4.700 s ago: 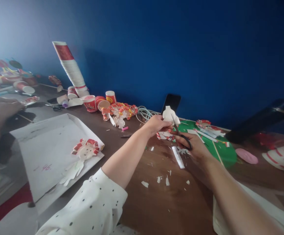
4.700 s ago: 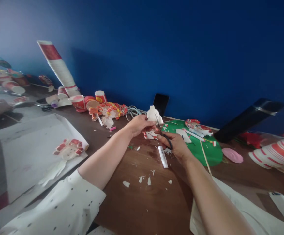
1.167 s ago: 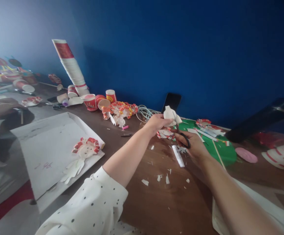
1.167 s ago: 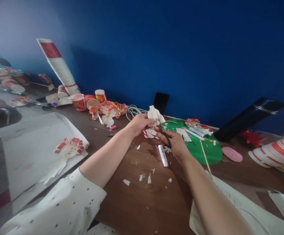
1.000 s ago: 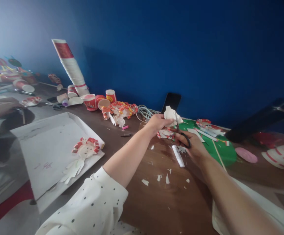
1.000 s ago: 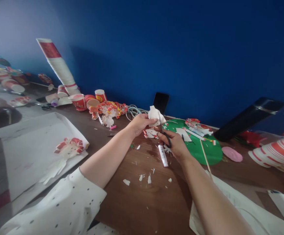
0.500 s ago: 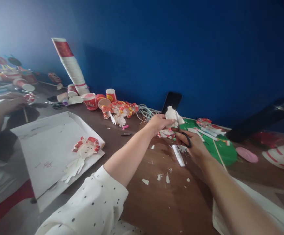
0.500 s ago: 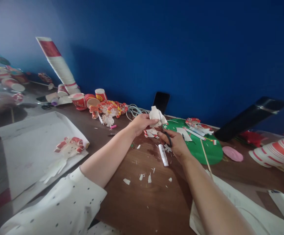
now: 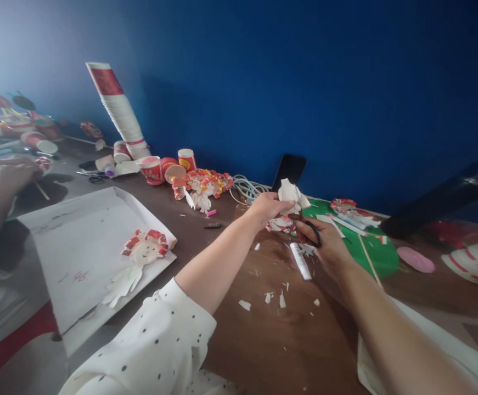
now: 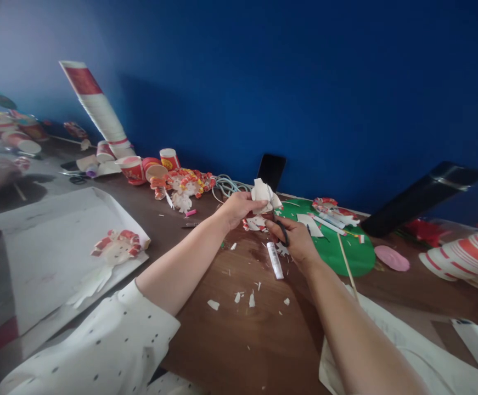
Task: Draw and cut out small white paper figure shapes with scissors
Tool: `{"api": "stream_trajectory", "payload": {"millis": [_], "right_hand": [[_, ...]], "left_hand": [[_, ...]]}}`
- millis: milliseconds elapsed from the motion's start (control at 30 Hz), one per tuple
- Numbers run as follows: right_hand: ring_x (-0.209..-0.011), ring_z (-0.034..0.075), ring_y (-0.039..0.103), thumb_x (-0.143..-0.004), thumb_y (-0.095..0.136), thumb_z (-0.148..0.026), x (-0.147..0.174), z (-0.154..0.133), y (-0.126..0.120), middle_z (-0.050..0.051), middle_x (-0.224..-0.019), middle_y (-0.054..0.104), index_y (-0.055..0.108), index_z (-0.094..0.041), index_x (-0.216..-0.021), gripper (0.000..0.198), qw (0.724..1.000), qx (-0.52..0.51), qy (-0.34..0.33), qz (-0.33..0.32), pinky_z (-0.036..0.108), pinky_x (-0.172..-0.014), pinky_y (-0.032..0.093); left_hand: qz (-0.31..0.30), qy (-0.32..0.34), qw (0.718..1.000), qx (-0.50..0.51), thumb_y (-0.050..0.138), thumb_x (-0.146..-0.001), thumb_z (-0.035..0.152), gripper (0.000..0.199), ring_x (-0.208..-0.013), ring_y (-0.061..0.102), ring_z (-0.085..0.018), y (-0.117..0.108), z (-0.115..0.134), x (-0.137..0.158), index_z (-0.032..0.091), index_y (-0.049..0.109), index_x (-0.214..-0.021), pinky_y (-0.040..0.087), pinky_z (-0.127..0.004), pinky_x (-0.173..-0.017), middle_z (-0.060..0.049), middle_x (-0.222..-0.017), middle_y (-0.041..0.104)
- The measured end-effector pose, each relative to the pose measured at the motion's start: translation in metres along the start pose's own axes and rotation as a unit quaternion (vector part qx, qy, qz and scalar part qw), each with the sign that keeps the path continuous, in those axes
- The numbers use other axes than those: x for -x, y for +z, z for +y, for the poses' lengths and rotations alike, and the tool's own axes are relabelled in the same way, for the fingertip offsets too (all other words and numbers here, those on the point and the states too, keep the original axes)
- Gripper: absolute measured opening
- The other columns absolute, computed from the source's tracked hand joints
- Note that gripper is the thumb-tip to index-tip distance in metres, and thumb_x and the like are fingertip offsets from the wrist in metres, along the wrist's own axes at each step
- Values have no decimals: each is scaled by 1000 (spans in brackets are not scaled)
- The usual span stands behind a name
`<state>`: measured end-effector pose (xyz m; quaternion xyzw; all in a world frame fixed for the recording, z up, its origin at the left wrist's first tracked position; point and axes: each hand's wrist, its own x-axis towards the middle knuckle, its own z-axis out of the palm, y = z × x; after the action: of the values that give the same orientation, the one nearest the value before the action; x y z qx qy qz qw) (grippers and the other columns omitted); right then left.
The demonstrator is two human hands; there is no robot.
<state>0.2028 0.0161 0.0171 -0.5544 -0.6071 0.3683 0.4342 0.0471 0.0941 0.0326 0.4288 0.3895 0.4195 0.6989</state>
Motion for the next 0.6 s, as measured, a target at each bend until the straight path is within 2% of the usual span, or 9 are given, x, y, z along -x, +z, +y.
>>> {"api": "stream_trajectory", "payload": {"millis": [233,600], "right_hand": [[-53,12,38,-79,68,-53,-1,5,0,-2,-54,48,58,-20,-58,40,1000,-20,5,8,28,-52,29],[-54,12,38,-79,66,-56,-2,5,0,-2,-53,48,55,-20,-56,44,1000,-2,0,9,28,-52,28]], "left_hand": [[-1,32,999,-36,79,-70,24,18,-69,65,-16,2,-4,-2,13,70,-81,52,-29,-70,-6,-69,69],[21,5,1000,-9,75,-71,20,16,-71,67,-17,7,-4,2,13,70,-85,54,-29,-70,-6,-72,70]]}}
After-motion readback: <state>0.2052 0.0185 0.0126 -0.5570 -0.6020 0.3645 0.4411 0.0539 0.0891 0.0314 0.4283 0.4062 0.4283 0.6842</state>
